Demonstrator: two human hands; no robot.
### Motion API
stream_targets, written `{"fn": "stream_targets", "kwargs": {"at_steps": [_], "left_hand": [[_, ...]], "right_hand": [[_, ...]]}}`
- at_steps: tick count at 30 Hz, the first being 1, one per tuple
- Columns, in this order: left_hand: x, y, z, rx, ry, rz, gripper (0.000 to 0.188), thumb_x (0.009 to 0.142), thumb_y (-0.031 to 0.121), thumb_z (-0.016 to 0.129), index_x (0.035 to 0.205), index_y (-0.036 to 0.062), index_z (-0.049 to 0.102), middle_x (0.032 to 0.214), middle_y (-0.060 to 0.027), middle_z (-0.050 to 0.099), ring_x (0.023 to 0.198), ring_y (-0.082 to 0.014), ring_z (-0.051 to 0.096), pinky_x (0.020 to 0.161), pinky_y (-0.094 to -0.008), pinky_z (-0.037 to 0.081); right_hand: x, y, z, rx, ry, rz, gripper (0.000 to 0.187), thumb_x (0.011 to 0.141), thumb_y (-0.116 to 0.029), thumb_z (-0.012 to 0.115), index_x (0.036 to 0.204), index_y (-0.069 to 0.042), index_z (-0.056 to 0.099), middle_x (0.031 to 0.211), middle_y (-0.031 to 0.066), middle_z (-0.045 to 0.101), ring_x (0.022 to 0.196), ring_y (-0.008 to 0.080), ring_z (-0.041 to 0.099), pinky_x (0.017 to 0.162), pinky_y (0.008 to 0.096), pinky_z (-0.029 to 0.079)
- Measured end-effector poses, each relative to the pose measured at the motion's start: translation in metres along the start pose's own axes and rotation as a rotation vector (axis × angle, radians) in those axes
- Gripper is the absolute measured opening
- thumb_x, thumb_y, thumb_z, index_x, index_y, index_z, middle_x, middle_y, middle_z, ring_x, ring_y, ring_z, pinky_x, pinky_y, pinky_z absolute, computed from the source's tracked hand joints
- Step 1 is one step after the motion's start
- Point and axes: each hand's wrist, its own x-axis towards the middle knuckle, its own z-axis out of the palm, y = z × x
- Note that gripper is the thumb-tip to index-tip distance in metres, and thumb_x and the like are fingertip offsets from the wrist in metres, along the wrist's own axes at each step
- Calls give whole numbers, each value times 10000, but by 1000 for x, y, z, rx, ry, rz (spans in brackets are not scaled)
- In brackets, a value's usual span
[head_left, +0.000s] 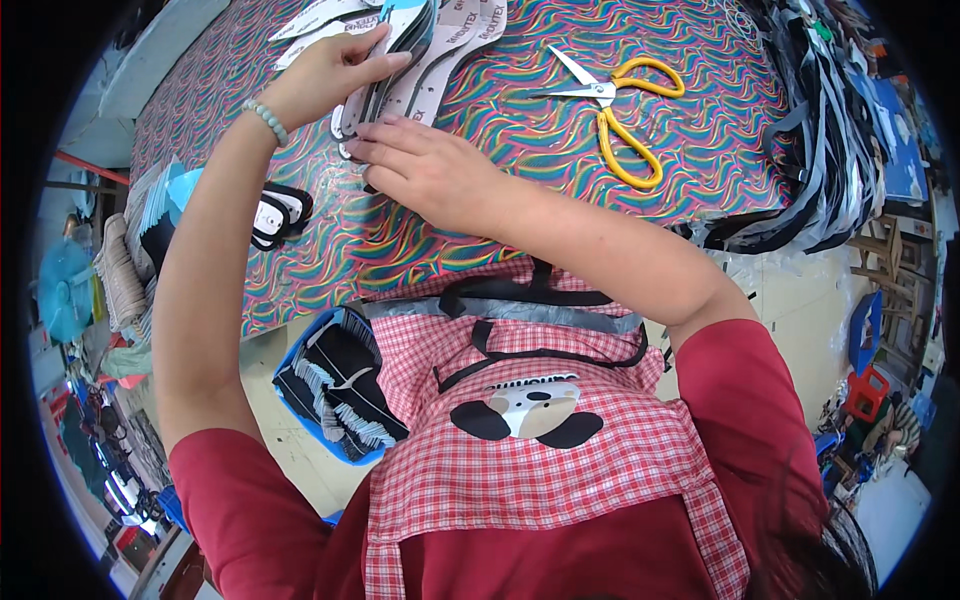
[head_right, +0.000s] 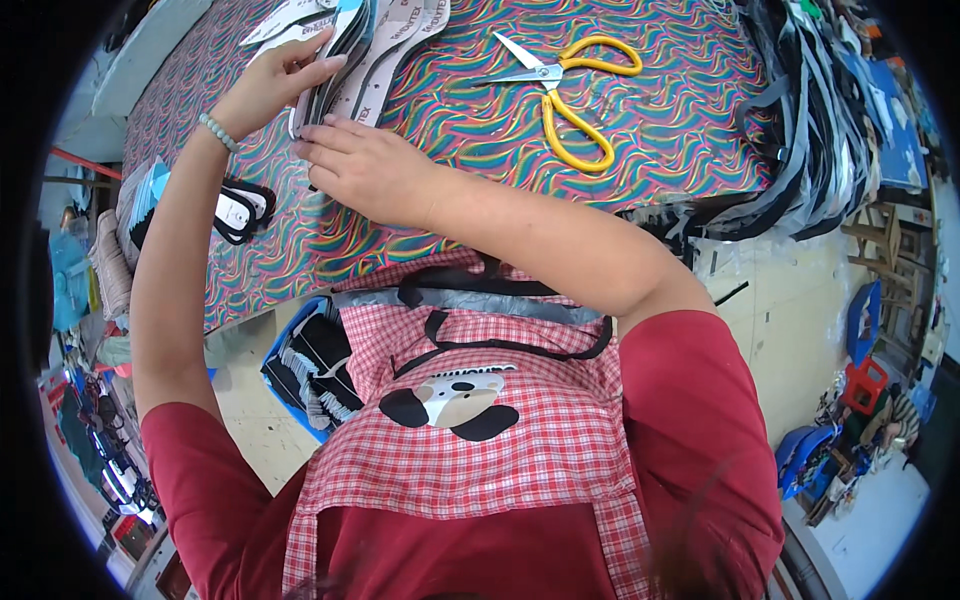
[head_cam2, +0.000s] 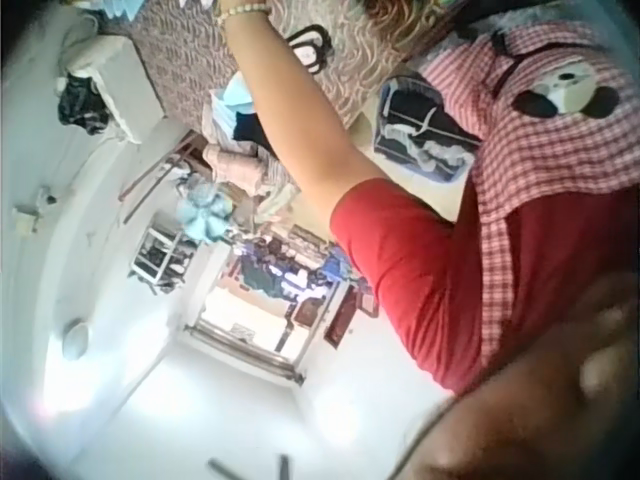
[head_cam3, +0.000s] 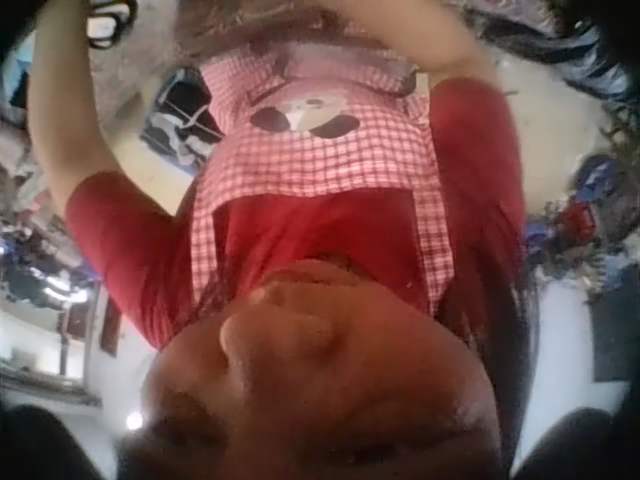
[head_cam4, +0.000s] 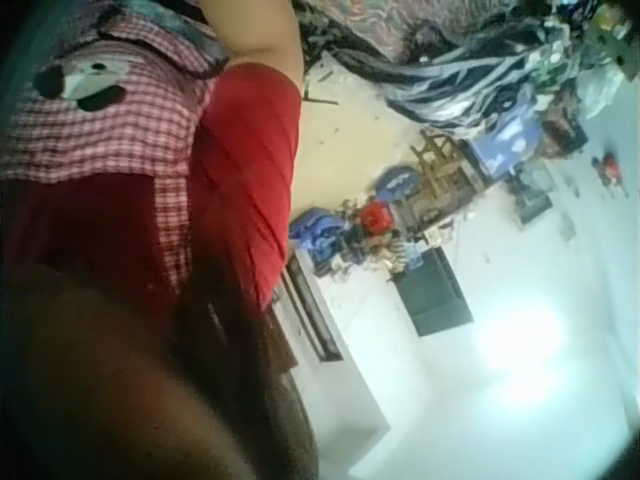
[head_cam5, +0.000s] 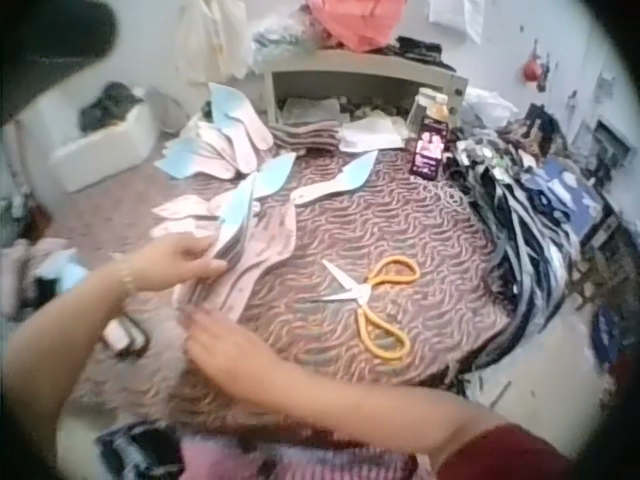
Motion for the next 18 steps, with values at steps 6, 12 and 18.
{"fn": "stream_targets", "kwargs": {"at_steps": [6, 12, 18], "left_hand": [[1, -11, -3, -116, -41, -45, 512, 937, 386, 560, 1350, 86, 520, 888, 8, 586, 774, -73, 480, 679, -238, 390], [-13, -4, -42, -1219, -11, -198, 428, 937, 331, 543, 1228, 20, 586, 1059, -111, 677, 905, -203, 668, 817, -333, 559], [-36, 23, -57, -873, 71, -284, 422, 921, 324, 573, 1180, -8, 599, 1043, -93, 674, 895, -162, 651, 759, -296, 553]], "right_hand": [[1, 5, -7, 42, -91, -10, 208, 779, -144, 540, 959, -51, 588, 1050, 75, 609, 1096, 249, 557, 928, 378, 463], [-14, 2, -1, -29, -163, 100, 231, 752, -117, 578, 975, -62, 597, 1014, 59, 608, 998, 248, 574, 863, 382, 469], [-4, -8, -11, 99, 61, 60, 179, 751, -112, 601, 925, -75, 625, 1119, 72, 619, 1079, 254, 560, 922, 387, 443]]}}
